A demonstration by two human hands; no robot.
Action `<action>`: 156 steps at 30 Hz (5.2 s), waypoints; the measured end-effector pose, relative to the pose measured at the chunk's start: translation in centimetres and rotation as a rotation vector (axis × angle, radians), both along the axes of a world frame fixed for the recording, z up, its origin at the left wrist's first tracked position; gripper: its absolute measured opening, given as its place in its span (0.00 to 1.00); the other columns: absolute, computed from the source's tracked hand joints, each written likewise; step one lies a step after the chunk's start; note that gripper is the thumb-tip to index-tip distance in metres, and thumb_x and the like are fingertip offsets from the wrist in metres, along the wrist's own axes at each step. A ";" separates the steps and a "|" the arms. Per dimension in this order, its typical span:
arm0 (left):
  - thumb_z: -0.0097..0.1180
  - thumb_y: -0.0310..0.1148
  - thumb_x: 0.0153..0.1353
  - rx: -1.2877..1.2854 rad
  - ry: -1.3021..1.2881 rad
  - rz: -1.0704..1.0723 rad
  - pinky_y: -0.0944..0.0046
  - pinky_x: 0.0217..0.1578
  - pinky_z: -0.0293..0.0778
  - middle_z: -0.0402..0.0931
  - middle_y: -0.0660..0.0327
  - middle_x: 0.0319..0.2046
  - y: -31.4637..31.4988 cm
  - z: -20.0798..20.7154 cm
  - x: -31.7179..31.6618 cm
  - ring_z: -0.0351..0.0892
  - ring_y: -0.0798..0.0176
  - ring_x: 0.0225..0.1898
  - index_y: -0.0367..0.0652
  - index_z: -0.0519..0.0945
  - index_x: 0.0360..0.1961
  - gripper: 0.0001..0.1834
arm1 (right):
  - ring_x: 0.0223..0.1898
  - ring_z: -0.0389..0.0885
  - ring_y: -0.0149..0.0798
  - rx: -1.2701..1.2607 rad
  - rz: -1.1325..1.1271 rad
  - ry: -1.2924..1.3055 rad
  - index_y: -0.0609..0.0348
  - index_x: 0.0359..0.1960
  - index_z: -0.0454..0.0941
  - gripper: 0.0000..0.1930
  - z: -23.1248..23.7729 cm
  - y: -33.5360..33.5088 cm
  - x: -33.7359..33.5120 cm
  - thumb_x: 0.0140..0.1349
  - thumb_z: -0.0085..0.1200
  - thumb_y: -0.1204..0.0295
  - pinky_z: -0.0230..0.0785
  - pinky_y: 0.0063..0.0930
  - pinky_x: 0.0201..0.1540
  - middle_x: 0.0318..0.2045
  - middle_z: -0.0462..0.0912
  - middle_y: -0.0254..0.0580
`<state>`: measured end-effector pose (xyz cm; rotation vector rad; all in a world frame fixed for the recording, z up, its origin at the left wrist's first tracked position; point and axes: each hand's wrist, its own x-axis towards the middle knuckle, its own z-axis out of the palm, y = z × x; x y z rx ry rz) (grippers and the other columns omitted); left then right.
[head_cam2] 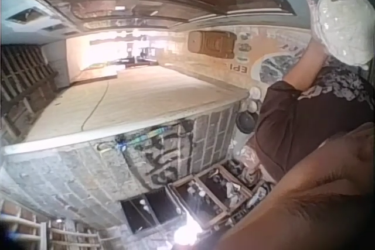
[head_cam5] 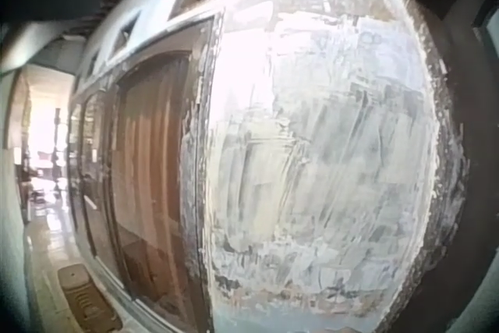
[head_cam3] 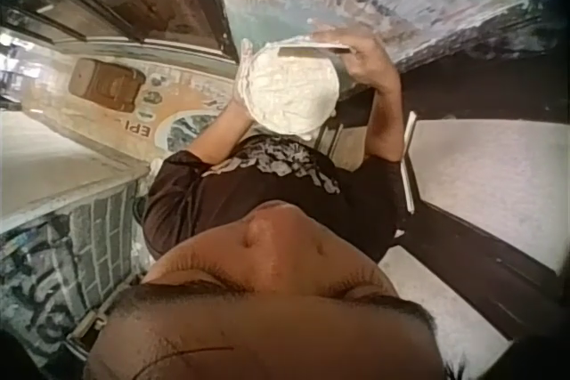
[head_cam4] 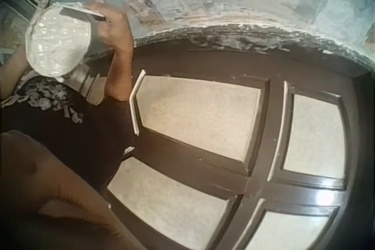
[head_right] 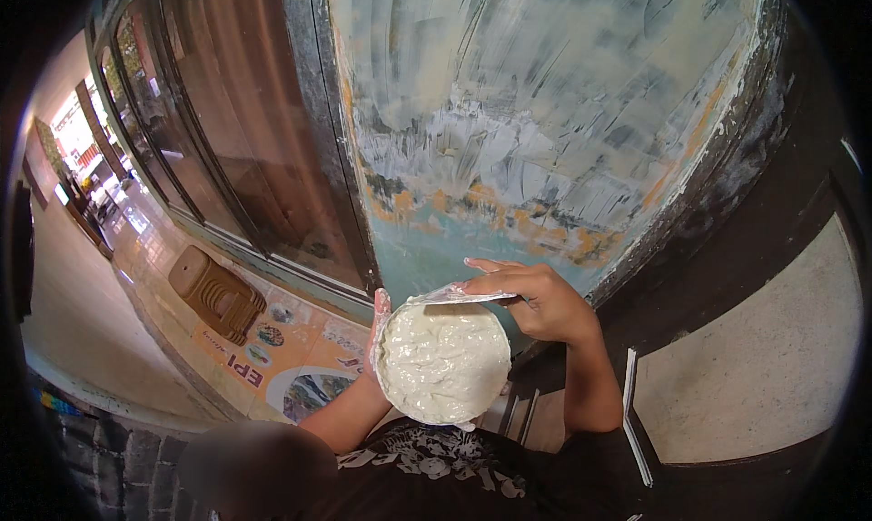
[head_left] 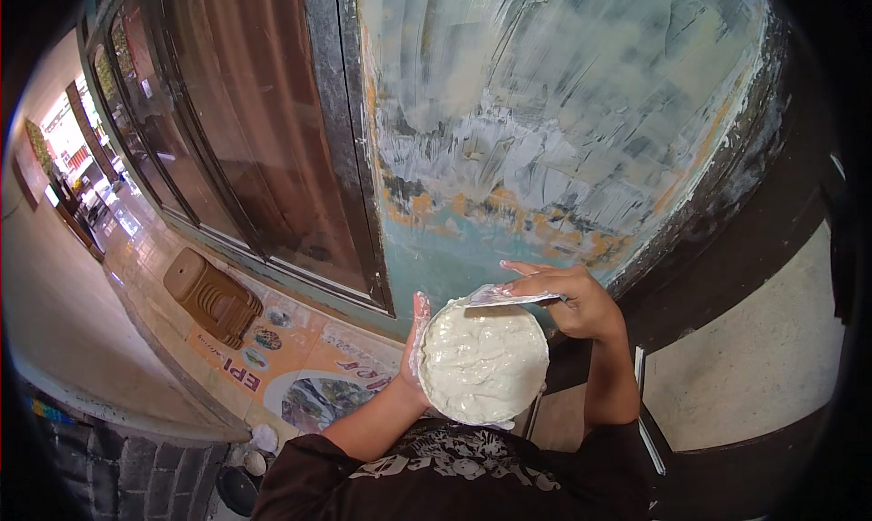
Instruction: Applying and smoothing putty on a wall using a spatula.
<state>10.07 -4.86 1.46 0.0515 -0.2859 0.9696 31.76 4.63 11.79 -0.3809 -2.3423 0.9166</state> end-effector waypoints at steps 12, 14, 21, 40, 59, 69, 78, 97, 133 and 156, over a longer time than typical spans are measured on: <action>0.31 0.80 0.59 0.038 0.012 0.009 0.38 0.70 0.55 0.56 0.47 0.73 -0.2 -1.0 -1.0 0.60 0.39 0.71 0.42 0.58 0.74 0.57 | 0.66 0.73 0.54 0.062 -0.241 -0.308 0.56 0.52 0.84 0.34 -2.7 1.5 1.4 0.45 0.40 0.94 0.64 0.39 0.67 0.52 0.84 0.50; 0.31 0.81 0.58 0.042 0.068 -0.002 0.38 0.70 0.54 0.55 0.45 0.73 -0.1 -0.4 -1.4 0.59 0.38 0.71 0.41 0.58 0.74 0.58 | 0.64 0.74 0.52 0.022 -0.335 -0.250 0.60 0.53 0.82 0.31 -2.4 1.6 1.9 0.49 0.40 0.94 0.65 0.36 0.66 0.53 0.84 0.50; 0.27 0.84 0.55 0.025 0.088 0.068 0.36 0.70 0.54 0.53 0.47 0.74 0.0 0.3 -1.4 0.57 0.38 0.72 0.44 0.56 0.75 0.62 | 0.50 0.79 0.28 -0.225 -0.407 0.313 0.66 0.62 0.71 0.19 4.0 -1.3 2.1 0.70 0.49 0.81 0.71 0.23 0.54 0.47 0.84 0.42; 0.28 0.84 0.55 0.039 0.377 0.256 0.38 0.69 0.57 0.55 0.49 0.74 -0.2 0.4 -0.3 0.59 0.41 0.72 0.44 0.55 0.75 0.61 | 0.34 0.79 0.23 -0.493 -0.241 -0.267 0.65 0.46 0.80 0.10 3.3 1.0 -1.8 0.67 0.53 0.74 0.74 0.24 0.38 0.34 0.86 0.34; 0.24 0.78 0.63 0.047 0.338 0.354 0.47 0.68 0.64 0.63 0.49 0.70 1.8 0.3 1.0 0.67 0.46 0.67 0.39 0.58 0.73 0.56 | 0.36 0.79 0.24 -0.602 -0.201 -0.238 0.64 0.47 0.80 0.10 -0.5 2.1 -3.6 0.67 0.55 0.72 0.74 0.24 0.40 0.36 0.85 0.33; 0.29 0.79 0.61 -0.045 0.353 0.477 0.47 0.61 0.72 0.72 0.50 0.63 4.3 -0.2 0.5 0.76 0.47 0.59 0.40 0.68 0.68 0.55 | 0.33 0.79 0.23 -0.744 -0.216 -0.153 0.66 0.45 0.81 0.10 -1.7 3.4 -5.2 0.67 0.55 0.73 0.73 0.22 0.37 0.34 0.84 0.32; 0.29 0.78 0.63 0.026 0.311 0.538 0.49 0.62 0.71 0.73 0.49 0.61 5.7 0.0 -1.1 0.76 0.49 0.59 0.38 0.69 0.66 0.53 | 0.35 0.83 0.23 -0.941 -0.107 -0.100 0.66 0.48 0.79 0.10 -2.7 5.4 -7.0 0.69 0.54 0.74 0.76 0.21 0.40 0.38 0.86 0.34; 0.31 0.80 0.60 0.149 0.062 0.305 0.35 0.67 0.61 0.60 0.51 0.72 10.5 3.6 -9.1 0.62 0.40 0.70 0.47 0.60 0.74 0.55 | 0.37 0.85 0.27 -0.777 -0.175 0.225 0.69 0.50 0.76 0.13 9.9 9.1 -10.4 0.67 0.53 0.77 0.79 0.22 0.41 0.40 0.85 0.40; 0.25 0.85 0.54 0.107 0.149 -0.001 0.13 0.55 0.60 0.62 0.51 0.70 14.4 3.1 -9.8 0.67 0.33 0.65 0.54 0.59 0.73 0.57 | 0.44 0.83 0.53 1.709 -1.162 -0.380 0.49 0.55 0.69 0.16 28.2 11.7 -15.7 0.67 0.48 0.76 0.76 0.49 0.38 0.47 0.82 0.44; 0.25 0.86 0.52 0.111 0.124 0.000 0.10 0.55 0.57 0.58 0.52 0.72 13.8 1.5 -11.5 0.63 0.31 0.67 0.56 0.58 0.74 0.58 | 0.63 0.70 0.46 1.749 -1.047 -0.158 0.51 0.52 0.71 0.19 26.2 14.9 -13.5 0.59 0.49 0.83 0.61 0.48 0.61 0.57 0.76 0.36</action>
